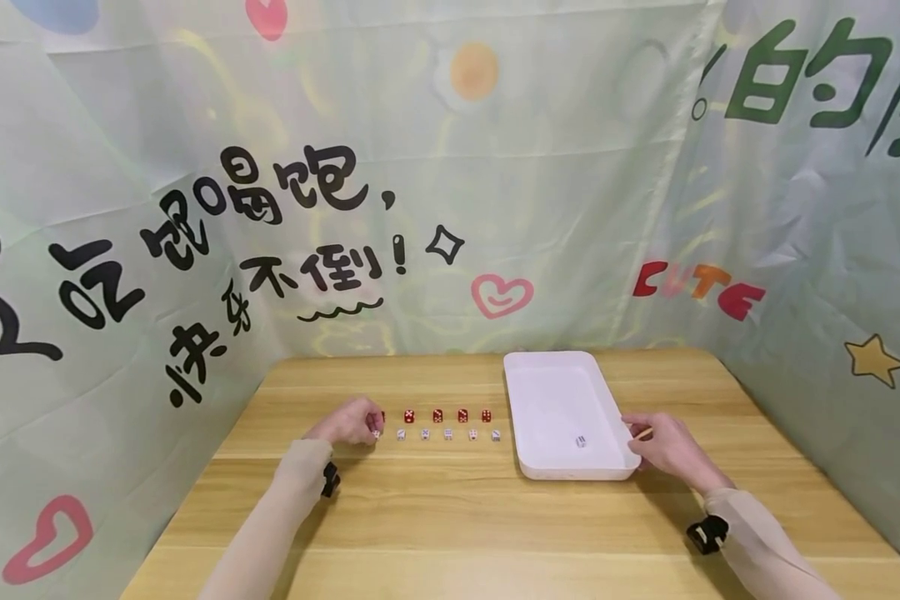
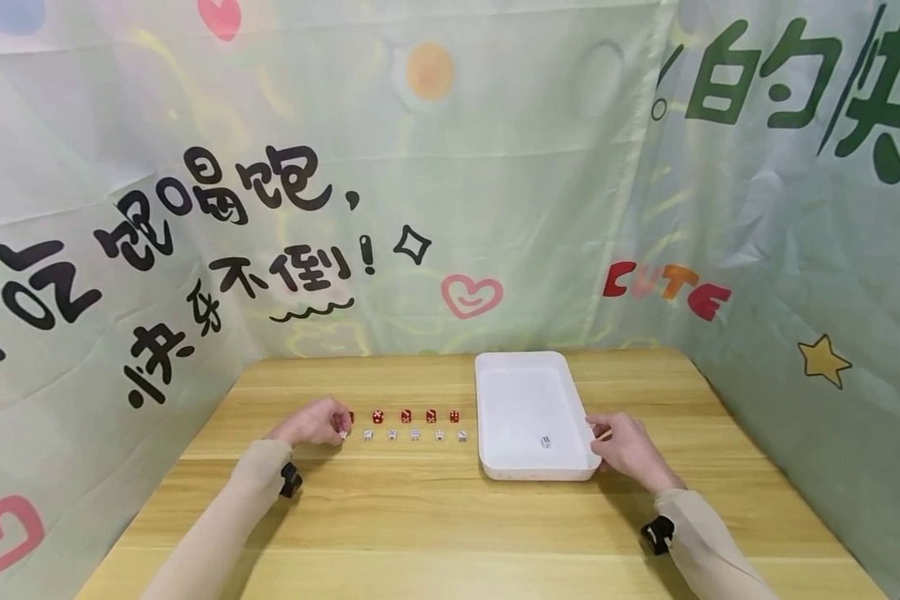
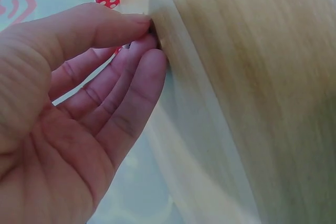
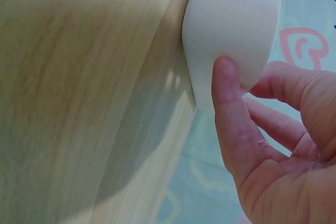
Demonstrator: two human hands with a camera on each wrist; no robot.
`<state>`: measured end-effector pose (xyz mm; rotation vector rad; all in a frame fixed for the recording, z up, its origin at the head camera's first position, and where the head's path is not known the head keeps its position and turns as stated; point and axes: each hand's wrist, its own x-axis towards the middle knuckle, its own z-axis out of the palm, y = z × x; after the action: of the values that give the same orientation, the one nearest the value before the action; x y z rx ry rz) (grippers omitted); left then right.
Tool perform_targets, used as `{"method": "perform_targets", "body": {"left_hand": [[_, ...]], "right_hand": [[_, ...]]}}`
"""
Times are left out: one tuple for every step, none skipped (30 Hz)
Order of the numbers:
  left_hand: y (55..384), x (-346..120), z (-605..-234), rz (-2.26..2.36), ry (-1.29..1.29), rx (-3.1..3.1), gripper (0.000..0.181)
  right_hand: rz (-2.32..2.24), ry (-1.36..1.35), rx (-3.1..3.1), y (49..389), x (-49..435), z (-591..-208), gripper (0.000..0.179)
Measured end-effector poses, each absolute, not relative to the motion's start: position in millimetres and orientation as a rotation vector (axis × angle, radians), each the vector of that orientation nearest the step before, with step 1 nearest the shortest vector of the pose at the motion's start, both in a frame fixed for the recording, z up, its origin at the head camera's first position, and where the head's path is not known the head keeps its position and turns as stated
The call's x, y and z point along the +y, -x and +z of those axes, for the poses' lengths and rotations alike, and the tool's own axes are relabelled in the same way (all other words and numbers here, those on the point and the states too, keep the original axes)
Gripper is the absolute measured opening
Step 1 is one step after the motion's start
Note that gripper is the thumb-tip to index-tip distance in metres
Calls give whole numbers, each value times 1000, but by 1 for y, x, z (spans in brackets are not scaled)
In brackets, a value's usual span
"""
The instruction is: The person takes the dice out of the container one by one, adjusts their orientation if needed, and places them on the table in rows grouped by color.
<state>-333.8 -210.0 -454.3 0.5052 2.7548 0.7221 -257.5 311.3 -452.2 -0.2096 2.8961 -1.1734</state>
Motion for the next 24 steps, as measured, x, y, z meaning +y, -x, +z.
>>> {"method": "perform_targets", "body": {"left_hand": [[334,-210,-454,722,-515,2756,21],[335,-209,-454,725,-520,2756,21],[335,-209,-453,730,-528,2756,21],[336,-209,-453,731,-539,2758,21],[336,-208,-453,736,-543,2758,21],[337,-208,-453,737,-545,2761,21],[337,-207,-453,742,-540,2759,21],[338,-207,-454,747,-535,2757,22],[338,-207,-454,749,-535,2757,22],[338,-206,-454,754,-529,2754,22],[338,-206,-454,758,-525,2753,22],[338,-205,-454,758,-521,2753,22],[338,-205,-453,760,-520,2749,22],[338,-204,-452,760,-520,2748,22],[338,-204,-452,758,-523,2747,22],[338,-204,-452,754,-528,2750,22],[338,-204,-452,748,-533,2753,21],[338,-204,-452,738,-535,2757,21],[338,-205,-452,731,-540,2760,21],[338,-205,-452,727,-537,2764,20],[337,-206,-453,723,-534,2765,20],[337,-206,-453,716,-532,2771,21],[336,-207,-453,713,-521,2771,21],[335,-207,-453,711,-508,2774,21]], "right_hand": [[-1176,210,2898,257,312,-452,47],[-1177,209,2900,257,312,-452,47],[-1177,208,2904,257,313,-453,48],[-1178,208,2907,257,313,-453,48],[-1177,211,2909,257,314,-452,48],[-1178,216,2913,257,314,-452,48],[-1176,220,2917,257,315,-452,48],[-1179,224,2917,257,315,-452,48],[-1179,230,2919,256,316,-451,48],[-1182,232,2918,256,316,-451,48],[-1184,236,2919,256,316,-451,48],[-1187,237,2921,256,317,-451,48],[-1188,240,2923,256,317,-451,48],[-1192,243,2924,257,317,-450,48],[-1193,243,2925,257,317,-451,48],[-1196,242,2925,257,317,-451,48],[-1195,248,2925,257,316,-451,48],[-1198,246,2925,257,316,-452,47],[-1203,246,2923,257,315,-452,47],[-1209,239,2917,257,315,-453,47],[-1208,238,2914,257,314,-453,47],[-1208,236,2912,256,313,-454,47],[-1207,235,2911,256,313,-454,47],[-1207,230,2912,256,312,-455,47]]}}
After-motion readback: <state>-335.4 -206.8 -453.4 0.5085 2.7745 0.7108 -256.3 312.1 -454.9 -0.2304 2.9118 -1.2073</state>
